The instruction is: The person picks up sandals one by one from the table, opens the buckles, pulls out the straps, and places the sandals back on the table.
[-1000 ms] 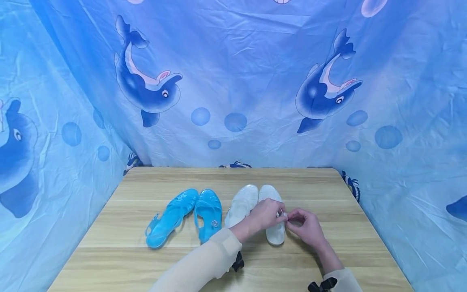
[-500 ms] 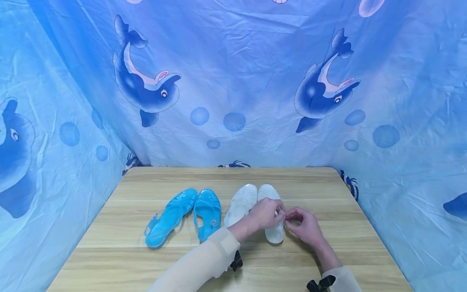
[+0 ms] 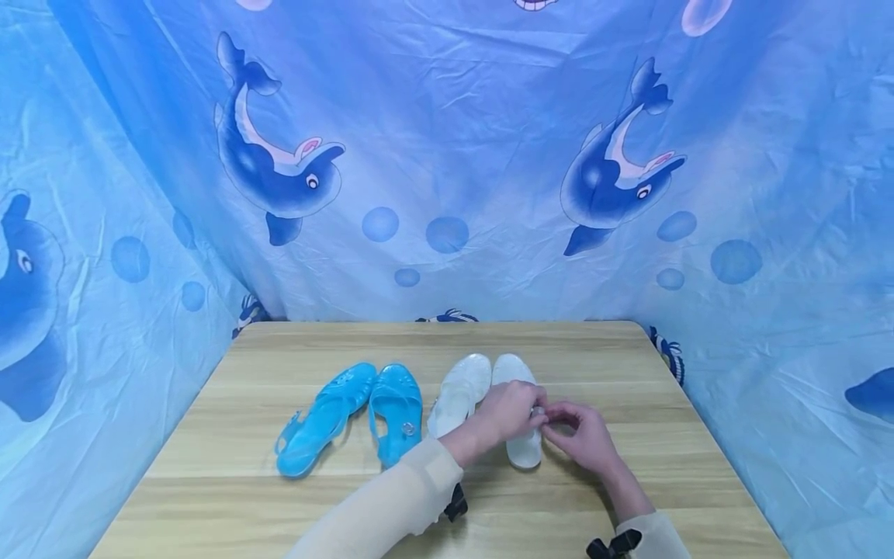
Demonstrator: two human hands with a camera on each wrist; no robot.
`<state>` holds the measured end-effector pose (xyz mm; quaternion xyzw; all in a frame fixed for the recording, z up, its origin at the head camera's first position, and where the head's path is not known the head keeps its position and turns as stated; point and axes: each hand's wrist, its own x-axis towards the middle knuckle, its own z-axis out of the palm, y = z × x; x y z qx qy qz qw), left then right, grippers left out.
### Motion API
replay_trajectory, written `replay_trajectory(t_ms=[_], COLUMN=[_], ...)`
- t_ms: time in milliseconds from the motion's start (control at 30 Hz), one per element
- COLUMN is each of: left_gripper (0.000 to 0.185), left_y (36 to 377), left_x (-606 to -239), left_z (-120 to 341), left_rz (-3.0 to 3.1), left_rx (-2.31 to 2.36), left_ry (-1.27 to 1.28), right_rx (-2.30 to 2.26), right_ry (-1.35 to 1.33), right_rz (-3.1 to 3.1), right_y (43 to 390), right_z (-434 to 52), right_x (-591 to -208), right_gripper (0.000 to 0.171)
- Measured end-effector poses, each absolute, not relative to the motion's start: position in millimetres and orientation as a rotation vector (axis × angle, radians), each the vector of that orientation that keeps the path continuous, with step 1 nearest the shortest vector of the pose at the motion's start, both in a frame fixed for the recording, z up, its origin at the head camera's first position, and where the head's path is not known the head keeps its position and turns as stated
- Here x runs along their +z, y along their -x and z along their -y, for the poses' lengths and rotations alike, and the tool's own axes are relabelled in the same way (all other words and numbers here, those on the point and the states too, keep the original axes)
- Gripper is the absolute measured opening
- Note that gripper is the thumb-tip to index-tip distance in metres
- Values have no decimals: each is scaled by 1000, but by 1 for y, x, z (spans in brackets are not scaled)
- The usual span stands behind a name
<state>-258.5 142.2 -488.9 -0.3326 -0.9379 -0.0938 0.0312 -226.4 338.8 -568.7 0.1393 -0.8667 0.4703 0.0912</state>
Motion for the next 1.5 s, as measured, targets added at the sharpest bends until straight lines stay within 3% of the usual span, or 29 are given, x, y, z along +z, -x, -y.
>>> replay_trajectory(t_ms=[567,1067,1300,1500], left_gripper=[12,9,9,16], left_y=[262,263,261,260], left_x=[-494,-488,-489,-488], left_z=[-134,-136,-132,-131], left_rz=[2905,2952,2916,2926], left_rx=[-727,-635,-854,-815], left_ry=[997,992,911,900], right_rx=[1545,1551,1614,1546], right_ry=[-332,-262,-271,-279], right_rz=[2576,2625,2597,2622], right_y=[227,229,228,229], right_z=[-334,-335,-336,-334], right_x=[-567,-567,-565,-566], right_gripper=[17,18,17,17])
